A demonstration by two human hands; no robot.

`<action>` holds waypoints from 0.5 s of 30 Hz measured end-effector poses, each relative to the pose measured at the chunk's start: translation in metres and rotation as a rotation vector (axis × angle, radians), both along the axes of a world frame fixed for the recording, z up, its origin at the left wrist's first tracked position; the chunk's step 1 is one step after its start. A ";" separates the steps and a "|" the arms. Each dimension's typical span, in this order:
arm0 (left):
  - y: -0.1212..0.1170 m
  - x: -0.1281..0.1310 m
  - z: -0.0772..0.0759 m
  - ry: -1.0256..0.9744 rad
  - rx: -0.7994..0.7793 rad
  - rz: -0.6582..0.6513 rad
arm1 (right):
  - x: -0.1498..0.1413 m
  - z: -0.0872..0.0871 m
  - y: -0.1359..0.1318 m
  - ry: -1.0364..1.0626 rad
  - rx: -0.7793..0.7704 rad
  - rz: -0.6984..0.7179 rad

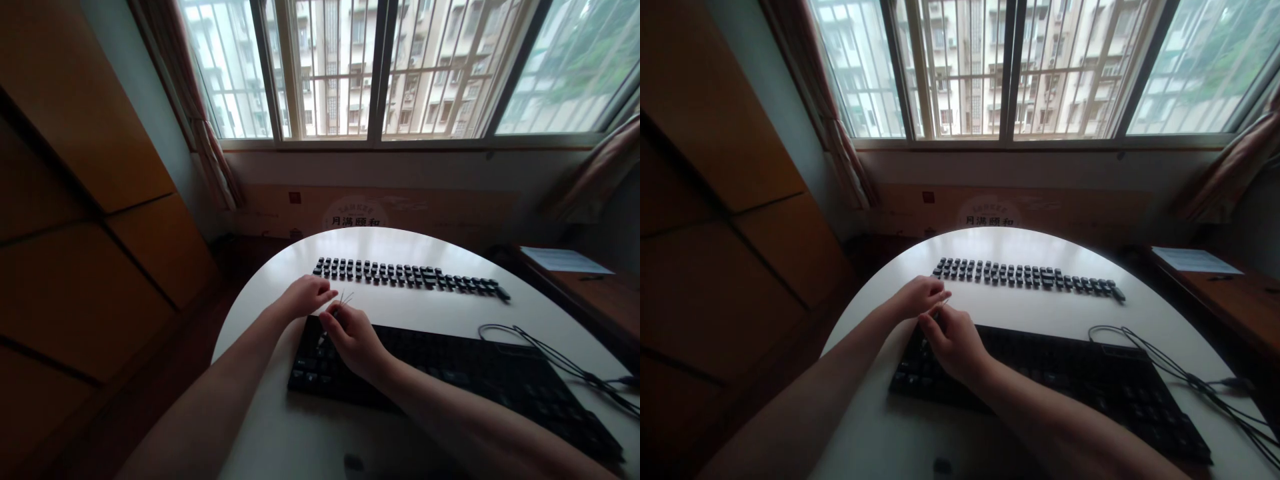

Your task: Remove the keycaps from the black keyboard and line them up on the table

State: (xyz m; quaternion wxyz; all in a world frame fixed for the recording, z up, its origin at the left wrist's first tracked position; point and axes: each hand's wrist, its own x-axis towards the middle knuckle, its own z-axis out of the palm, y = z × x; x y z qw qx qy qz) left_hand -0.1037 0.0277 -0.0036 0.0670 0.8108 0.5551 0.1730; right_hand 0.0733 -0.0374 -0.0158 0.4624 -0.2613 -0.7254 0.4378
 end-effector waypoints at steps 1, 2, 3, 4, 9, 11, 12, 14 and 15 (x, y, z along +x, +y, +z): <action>-0.003 0.006 -0.001 0.008 -0.038 -0.033 | 0.000 0.000 0.000 -0.013 0.011 -0.001; -0.005 0.011 -0.002 0.015 -0.072 -0.061 | 0.000 0.000 0.000 -0.023 0.017 -0.008; -0.006 0.015 -0.004 0.022 -0.104 -0.083 | 0.000 0.000 0.000 -0.035 0.021 -0.016; -0.007 0.019 -0.006 0.029 -0.133 -0.100 | 0.001 0.000 0.000 -0.050 0.026 -0.024; -0.001 0.027 -0.017 0.073 -0.210 -0.119 | 0.001 0.000 -0.001 -0.150 0.087 -0.038; 0.001 0.028 -0.020 0.088 -0.207 -0.105 | 0.001 -0.001 -0.002 -0.174 0.094 -0.039; 0.002 0.028 -0.021 0.093 -0.201 -0.098 | 0.001 -0.001 -0.002 -0.181 0.095 -0.038; 0.002 0.029 -0.021 0.099 -0.188 -0.089 | 0.001 -0.002 -0.002 -0.190 0.099 -0.037; 0.001 0.029 -0.021 0.103 -0.182 -0.087 | 0.001 -0.002 -0.002 -0.193 0.101 -0.036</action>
